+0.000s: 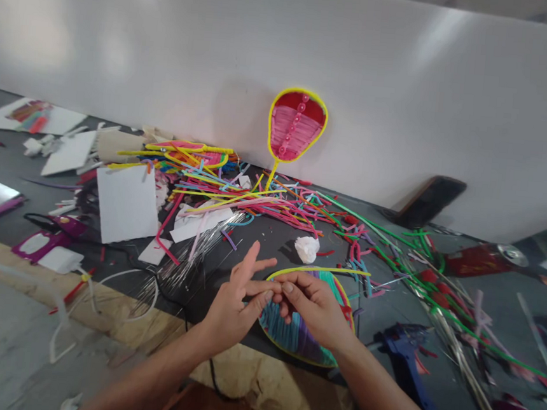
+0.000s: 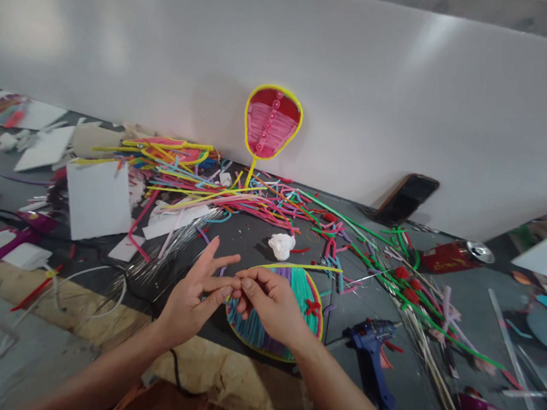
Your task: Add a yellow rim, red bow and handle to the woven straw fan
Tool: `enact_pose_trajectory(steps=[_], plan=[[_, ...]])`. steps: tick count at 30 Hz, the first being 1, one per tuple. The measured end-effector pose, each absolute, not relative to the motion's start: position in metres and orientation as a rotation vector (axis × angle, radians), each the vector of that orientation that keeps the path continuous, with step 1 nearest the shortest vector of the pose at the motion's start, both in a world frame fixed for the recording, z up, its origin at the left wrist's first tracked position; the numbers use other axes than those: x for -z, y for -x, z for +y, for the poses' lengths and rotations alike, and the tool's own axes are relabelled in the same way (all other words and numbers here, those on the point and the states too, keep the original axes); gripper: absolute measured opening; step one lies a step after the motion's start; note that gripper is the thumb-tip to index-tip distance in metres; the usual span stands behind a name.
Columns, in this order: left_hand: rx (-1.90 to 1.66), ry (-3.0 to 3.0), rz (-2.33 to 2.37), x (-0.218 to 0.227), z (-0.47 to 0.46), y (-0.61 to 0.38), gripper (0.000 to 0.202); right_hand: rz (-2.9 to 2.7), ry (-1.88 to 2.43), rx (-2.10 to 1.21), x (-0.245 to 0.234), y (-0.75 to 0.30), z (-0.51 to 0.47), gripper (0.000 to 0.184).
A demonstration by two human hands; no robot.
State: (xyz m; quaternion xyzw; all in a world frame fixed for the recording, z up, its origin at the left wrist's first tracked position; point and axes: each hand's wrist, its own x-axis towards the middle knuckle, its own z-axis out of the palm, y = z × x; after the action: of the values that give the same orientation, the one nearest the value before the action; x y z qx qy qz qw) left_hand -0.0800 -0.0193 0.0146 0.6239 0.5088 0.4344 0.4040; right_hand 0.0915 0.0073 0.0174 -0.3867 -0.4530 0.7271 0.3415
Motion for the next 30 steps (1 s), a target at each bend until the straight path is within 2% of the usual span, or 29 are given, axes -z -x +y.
enact_pose_trajectory(steps=[7, 11, 16, 22, 26, 30], plan=[[-1.026, -2.02, 1.359, -0.012, -0.021, 0.077, 0.077, -1.358, 1.146, -1.717, -0.019, -0.089, 0.008, 0.019], [-0.972, -1.864, 1.37, -0.014, -0.022, 0.077, 0.073, -1.42, 1.164, -1.694, -0.015, -0.088, 0.007, 0.016], [-0.96, -1.67, 1.319, -0.013, -0.018, 0.082, 0.056, -1.472, 1.12, -1.635, -0.009, -0.094, 0.011, 0.022], [-0.801, -1.775, 1.591, -0.008, -0.003, 0.099, 0.038, -1.615, 1.307, -1.181, -0.017, -0.133, 0.035, 0.025], [-0.532, -1.998, 1.571, 0.0, 0.003, 0.103, 0.044, -2.153, 1.389, -0.817, -0.012, -0.153, 0.05, 0.021], [-0.239, -2.091, 1.53, 0.003, 0.003, 0.095, 0.047, -2.678, 1.311, -0.515, 0.001, -0.146, 0.056, 0.028]])
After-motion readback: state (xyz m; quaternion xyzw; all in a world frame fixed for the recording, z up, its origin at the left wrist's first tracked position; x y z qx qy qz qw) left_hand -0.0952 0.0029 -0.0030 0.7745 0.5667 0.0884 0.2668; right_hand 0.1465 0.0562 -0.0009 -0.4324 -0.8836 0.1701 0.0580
